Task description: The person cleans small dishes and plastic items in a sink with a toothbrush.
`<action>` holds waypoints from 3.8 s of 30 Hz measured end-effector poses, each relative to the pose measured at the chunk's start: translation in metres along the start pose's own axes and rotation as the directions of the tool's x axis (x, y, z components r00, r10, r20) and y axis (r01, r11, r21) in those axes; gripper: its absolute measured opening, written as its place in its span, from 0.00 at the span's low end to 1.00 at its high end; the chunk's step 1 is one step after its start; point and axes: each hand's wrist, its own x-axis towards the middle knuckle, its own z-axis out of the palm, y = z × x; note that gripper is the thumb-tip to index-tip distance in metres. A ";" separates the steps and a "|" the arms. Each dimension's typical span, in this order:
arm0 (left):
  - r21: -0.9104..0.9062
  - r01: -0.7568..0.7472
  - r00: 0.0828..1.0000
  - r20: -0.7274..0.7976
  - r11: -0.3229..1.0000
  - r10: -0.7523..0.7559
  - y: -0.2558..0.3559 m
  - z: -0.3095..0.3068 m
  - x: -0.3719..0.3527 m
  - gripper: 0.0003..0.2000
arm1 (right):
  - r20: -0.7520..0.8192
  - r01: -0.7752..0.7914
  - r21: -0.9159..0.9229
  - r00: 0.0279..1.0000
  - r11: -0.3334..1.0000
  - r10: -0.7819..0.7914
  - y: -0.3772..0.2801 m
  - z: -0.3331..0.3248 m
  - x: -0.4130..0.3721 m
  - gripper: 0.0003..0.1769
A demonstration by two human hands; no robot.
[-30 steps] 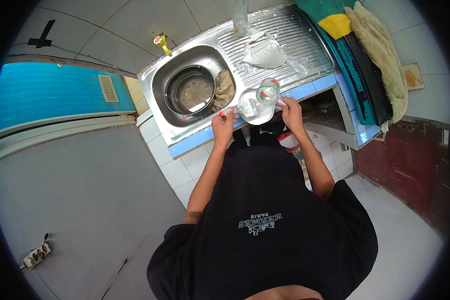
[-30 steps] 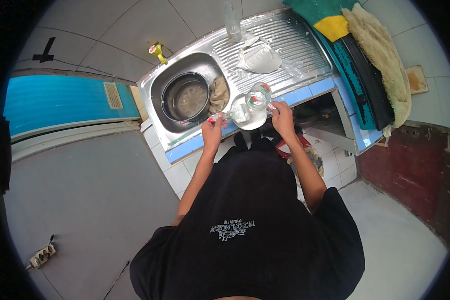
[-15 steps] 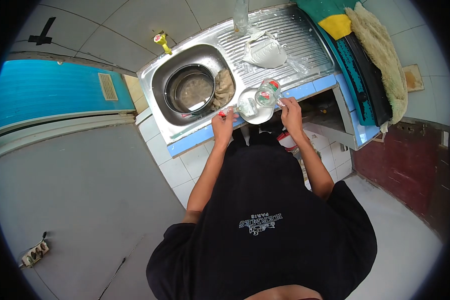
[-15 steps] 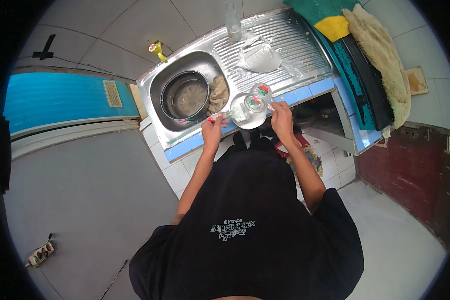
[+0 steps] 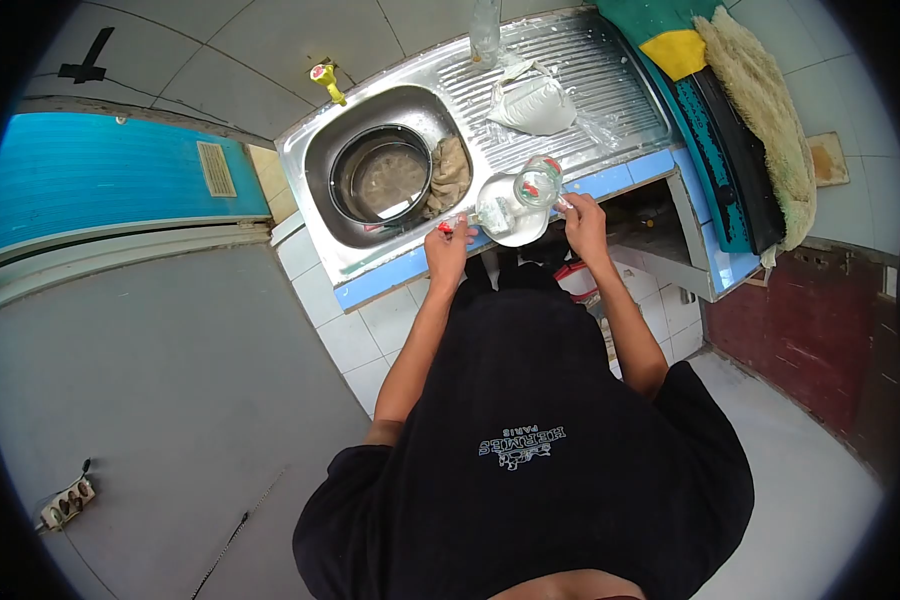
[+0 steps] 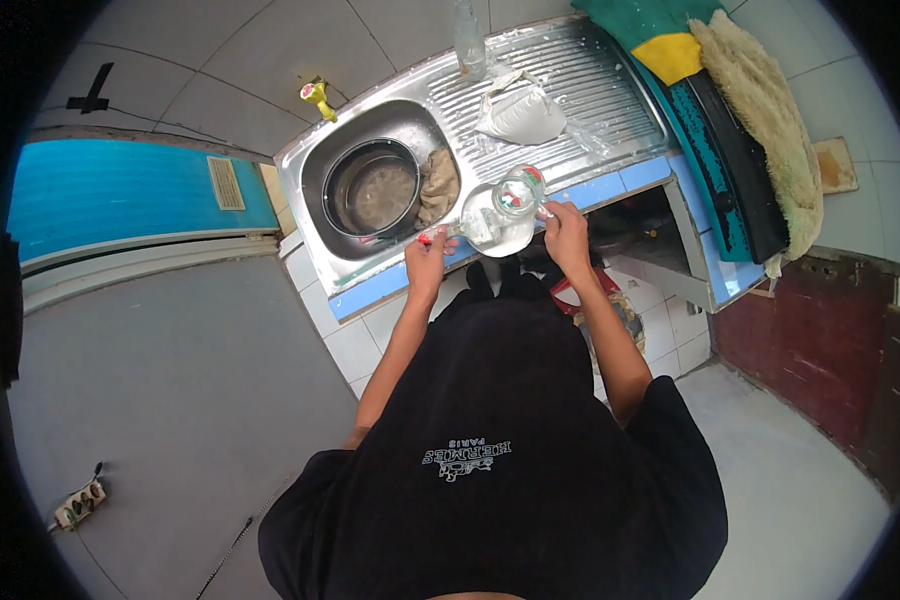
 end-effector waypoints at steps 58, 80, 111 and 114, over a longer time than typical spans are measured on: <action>0.336 -0.122 0.992 0.004 0.934 0.128 0.016 0.006 -0.008 0.14 | 0.636 -0.596 0.275 0.701 0.755 0.322 0.064 0.078 0.104 0.12; 0.654 -0.708 0.658 0.473 0.267 0.587 0.021 0.063 0.007 0.11 | 0.111 -0.234 0.167 0.970 0.958 0.217 0.078 0.062 -0.003 0.17; 0.564 -0.606 0.795 0.457 0.561 0.399 0.017 0.065 0.050 0.16 | 0.356 -0.607 0.430 0.794 0.669 0.492 0.068 0.054 0.000 0.17; 0.668 -0.580 0.797 0.348 0.466 0.494 0.022 0.065 0.045 0.14 | 0.356 -0.606 0.421 0.794 0.675 0.492 0.067 0.054 0.000 0.16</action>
